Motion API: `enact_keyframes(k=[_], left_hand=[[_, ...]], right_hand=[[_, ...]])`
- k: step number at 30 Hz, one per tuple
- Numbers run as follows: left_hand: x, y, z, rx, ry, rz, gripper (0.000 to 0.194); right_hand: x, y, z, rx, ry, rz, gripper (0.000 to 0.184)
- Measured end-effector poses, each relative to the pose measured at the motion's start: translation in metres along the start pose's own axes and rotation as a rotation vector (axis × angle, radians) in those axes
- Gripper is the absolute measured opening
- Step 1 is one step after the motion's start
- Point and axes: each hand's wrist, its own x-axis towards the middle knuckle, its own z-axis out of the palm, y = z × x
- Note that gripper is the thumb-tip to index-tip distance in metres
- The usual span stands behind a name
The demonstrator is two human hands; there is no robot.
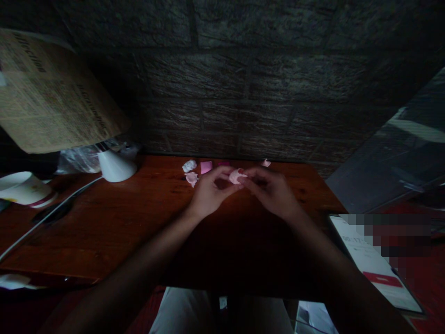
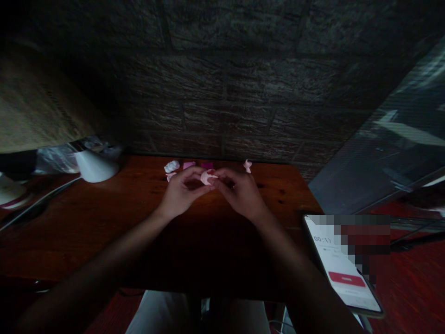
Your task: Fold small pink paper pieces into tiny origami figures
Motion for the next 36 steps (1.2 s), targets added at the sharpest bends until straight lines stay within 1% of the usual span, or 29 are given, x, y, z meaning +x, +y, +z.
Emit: enact_keyframes(k=[3, 6, 8, 9, 12, 16, 21, 25, 29, 34, 36], left_hand=[[0.001, 0.0, 0.0, -0.094, -0.003, -0.047, 0.039], [0.003, 0.001, -0.003, -0.256, -0.103, -0.145, 0.045], [0.005, 0.003, -0.006, -0.351, -0.17, -0.223, 0.042], [0.005, 0.004, -0.007, -0.391, -0.181, -0.257, 0.041], [0.006, 0.006, -0.008, -0.482, -0.152, -0.332, 0.038], [0.007, 0.007, -0.007, -0.566, -0.107, -0.4, 0.031], [0.008, 0.006, -0.006, -0.583, -0.059, -0.46, 0.022], [0.008, 0.004, -0.005, -0.63, -0.022, -0.512, 0.016], [0.007, 0.005, -0.006, -0.68, -0.001, -0.573, 0.02], [0.007, 0.008, -0.006, -0.688, -0.026, -0.608, 0.026], [0.006, 0.008, -0.005, -0.684, -0.038, -0.621, 0.026]], right_hand=[[0.0, 0.001, -0.001, 0.033, 0.002, 0.017, 0.015], [0.001, 0.002, -0.001, 0.075, 0.034, 0.048, 0.017], [0.002, 0.001, -0.001, 0.128, 0.036, 0.078, 0.02], [0.002, 0.001, -0.001, 0.159, 0.033, 0.091, 0.021], [0.003, -0.002, -0.001, 0.228, 0.02, 0.104, 0.02], [0.002, -0.002, -0.002, 0.246, -0.019, 0.119, 0.019], [0.002, 0.0, -0.002, 0.211, -0.047, 0.13, 0.02], [0.001, 0.001, 0.001, 0.172, -0.074, 0.121, 0.025], [0.001, 0.002, 0.0, 0.133, -0.093, 0.099, 0.028], [0.001, 0.006, -0.004, 0.074, -0.138, 0.034, 0.02], [0.0, 0.008, -0.005, 0.053, -0.155, 0.033, 0.019]])
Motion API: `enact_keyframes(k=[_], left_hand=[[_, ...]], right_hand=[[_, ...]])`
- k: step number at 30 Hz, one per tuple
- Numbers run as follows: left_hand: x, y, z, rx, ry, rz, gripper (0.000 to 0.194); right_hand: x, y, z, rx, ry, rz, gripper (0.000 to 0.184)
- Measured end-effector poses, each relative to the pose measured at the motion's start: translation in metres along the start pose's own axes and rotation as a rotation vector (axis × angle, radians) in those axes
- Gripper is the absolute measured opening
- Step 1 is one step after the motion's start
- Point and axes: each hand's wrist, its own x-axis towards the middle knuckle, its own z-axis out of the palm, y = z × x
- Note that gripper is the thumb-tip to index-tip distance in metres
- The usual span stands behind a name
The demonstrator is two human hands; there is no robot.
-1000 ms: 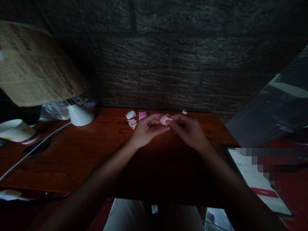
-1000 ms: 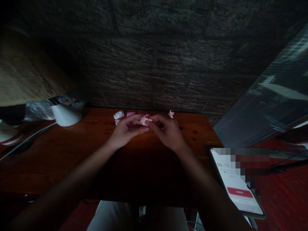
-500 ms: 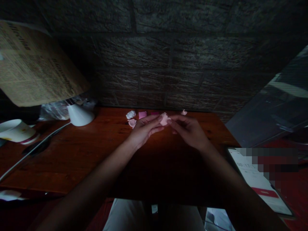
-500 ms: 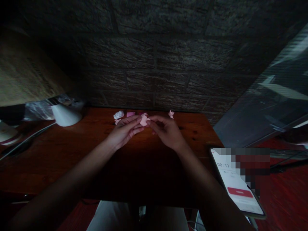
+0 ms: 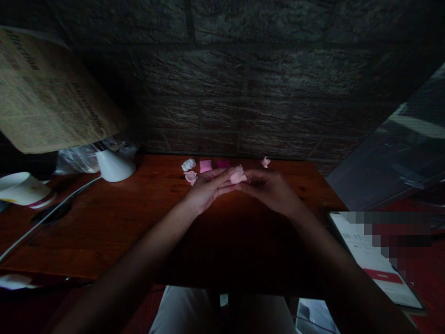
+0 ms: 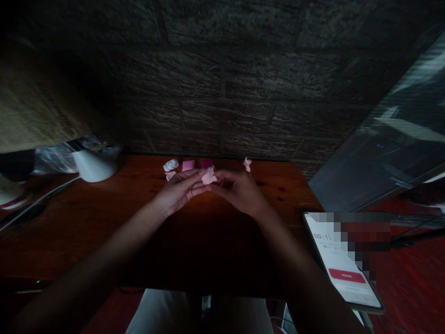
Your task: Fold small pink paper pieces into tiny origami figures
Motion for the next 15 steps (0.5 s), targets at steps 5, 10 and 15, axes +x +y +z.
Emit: enact_keyframes(k=[5, 10, 15], left_hand=[[0.0005, -0.0023, 0.0005, 0.004, 0.012, 0.005, 0.023], [0.0008, -0.0026, -0.0006, 0.029, 0.013, 0.009, 0.023], [-0.0005, -0.0028, 0.0, 0.089, -0.003, 0.052, 0.025]], right_hand=[[-0.0001, 0.003, 0.0002, -0.023, -0.018, 0.018, 0.016], [0.0008, 0.0021, 0.0016, 0.037, -0.013, 0.027, 0.016], [0.0012, 0.0001, 0.0042, 0.092, -0.02, 0.076, 0.018]])
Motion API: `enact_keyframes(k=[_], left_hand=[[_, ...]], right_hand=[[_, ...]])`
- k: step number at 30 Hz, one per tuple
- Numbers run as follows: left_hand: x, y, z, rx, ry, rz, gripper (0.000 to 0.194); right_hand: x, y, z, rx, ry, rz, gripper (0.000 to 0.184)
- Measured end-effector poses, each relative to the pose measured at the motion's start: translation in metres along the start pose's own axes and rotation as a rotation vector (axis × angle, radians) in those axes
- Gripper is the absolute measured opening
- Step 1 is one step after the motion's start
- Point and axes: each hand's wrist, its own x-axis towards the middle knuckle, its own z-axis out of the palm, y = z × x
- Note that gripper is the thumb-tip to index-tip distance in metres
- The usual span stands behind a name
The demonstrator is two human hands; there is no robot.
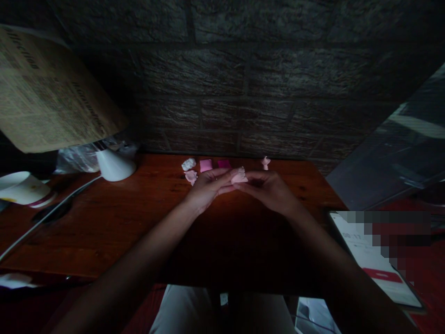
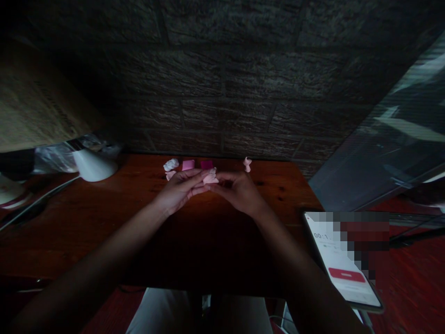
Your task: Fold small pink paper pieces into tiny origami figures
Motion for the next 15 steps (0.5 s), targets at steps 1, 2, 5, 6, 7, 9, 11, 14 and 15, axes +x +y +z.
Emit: enact_keyframes(k=[1, 2, 5, 6, 7, 9, 11, 14, 15], left_hand=[[-0.0002, 0.0001, 0.0004, 0.01, 0.0, 0.008, 0.026], [-0.0004, 0.0002, 0.0008, 0.018, 0.003, 0.014, 0.026], [-0.0008, 0.0009, 0.002, 0.032, 0.015, 0.021, 0.028], [-0.001, 0.0011, 0.0024, 0.037, 0.016, 0.024, 0.03], [-0.0011, 0.0014, 0.0027, 0.044, 0.012, 0.027, 0.031], [-0.0014, 0.0015, 0.0032, 0.06, 0.006, 0.035, 0.032], [-0.0014, 0.001, 0.0032, 0.07, 0.004, 0.039, 0.033], [-0.0012, -0.0002, 0.0026, 0.072, 0.0, 0.045, 0.033], [-0.0011, -0.0004, 0.0023, 0.071, -0.002, 0.049, 0.033]], right_hand=[[0.0001, 0.0001, 0.0005, 0.014, -0.007, 0.001, 0.018], [0.0002, 0.0003, 0.0009, 0.031, -0.011, 0.002, 0.018], [0.0007, 0.0008, 0.002, 0.08, -0.008, 0.028, 0.017], [0.0009, 0.0006, 0.0022, 0.091, -0.001, 0.043, 0.017], [0.0011, 0.0002, 0.0022, 0.097, 0.005, 0.056, 0.018], [0.0012, -0.0013, 0.002, 0.097, 0.011, 0.075, 0.018], [0.0009, -0.003, 0.0014, 0.088, 0.012, 0.085, 0.02], [0.0, -0.004, 0.0007, 0.061, 0.02, 0.137, 0.026], [-0.0002, -0.0036, 0.0007, 0.054, 0.025, 0.17, 0.028]])
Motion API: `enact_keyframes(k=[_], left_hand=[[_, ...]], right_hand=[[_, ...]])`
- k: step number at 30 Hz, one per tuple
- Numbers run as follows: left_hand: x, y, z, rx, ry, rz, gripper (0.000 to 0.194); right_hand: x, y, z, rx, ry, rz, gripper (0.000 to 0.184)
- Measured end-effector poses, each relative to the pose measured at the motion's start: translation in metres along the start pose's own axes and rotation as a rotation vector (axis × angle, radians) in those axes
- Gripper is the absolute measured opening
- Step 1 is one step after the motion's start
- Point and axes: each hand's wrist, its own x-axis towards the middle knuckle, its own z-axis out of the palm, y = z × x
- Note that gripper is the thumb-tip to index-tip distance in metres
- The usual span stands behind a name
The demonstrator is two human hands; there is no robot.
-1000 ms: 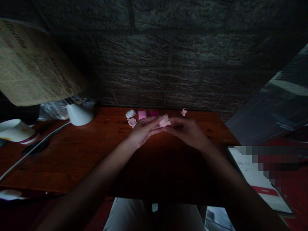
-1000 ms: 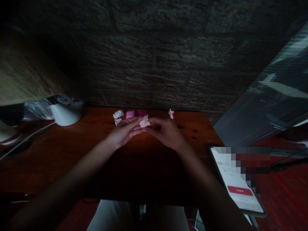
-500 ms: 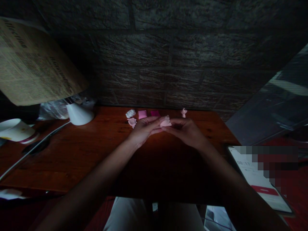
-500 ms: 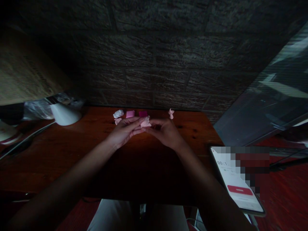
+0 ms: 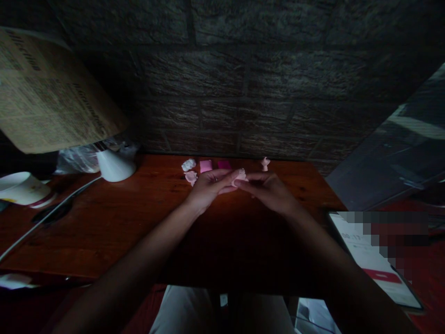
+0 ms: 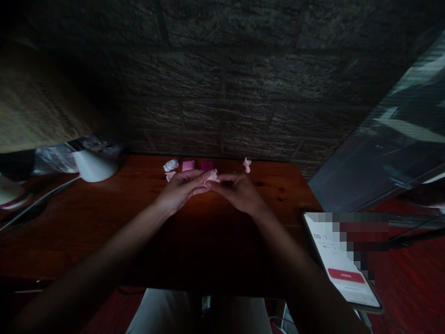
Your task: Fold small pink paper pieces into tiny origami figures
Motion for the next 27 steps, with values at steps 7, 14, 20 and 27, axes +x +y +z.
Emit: enact_keyframes(k=[7, 14, 20, 27], left_hand=[[0.0009, 0.0014, -0.0029, -0.095, 0.018, -0.064, 0.026], [0.0015, 0.0026, -0.0041, -0.125, 0.061, -0.044, 0.026], [0.0003, 0.0019, -0.0033, -0.104, 0.046, 0.025, 0.033], [-0.0006, 0.0013, -0.0022, -0.007, 0.027, 0.074, 0.037]], right_hand=[[0.0016, 0.0036, 0.0004, 0.068, 0.032, 0.074, 0.025], [0.001, 0.0006, -0.0014, 0.071, 0.065, 0.085, 0.03], [0.0013, 0.0024, -0.0012, 0.038, 0.092, 0.086, 0.034], [0.0004, -0.0046, -0.0041, 0.051, 0.153, 0.076, 0.038]])
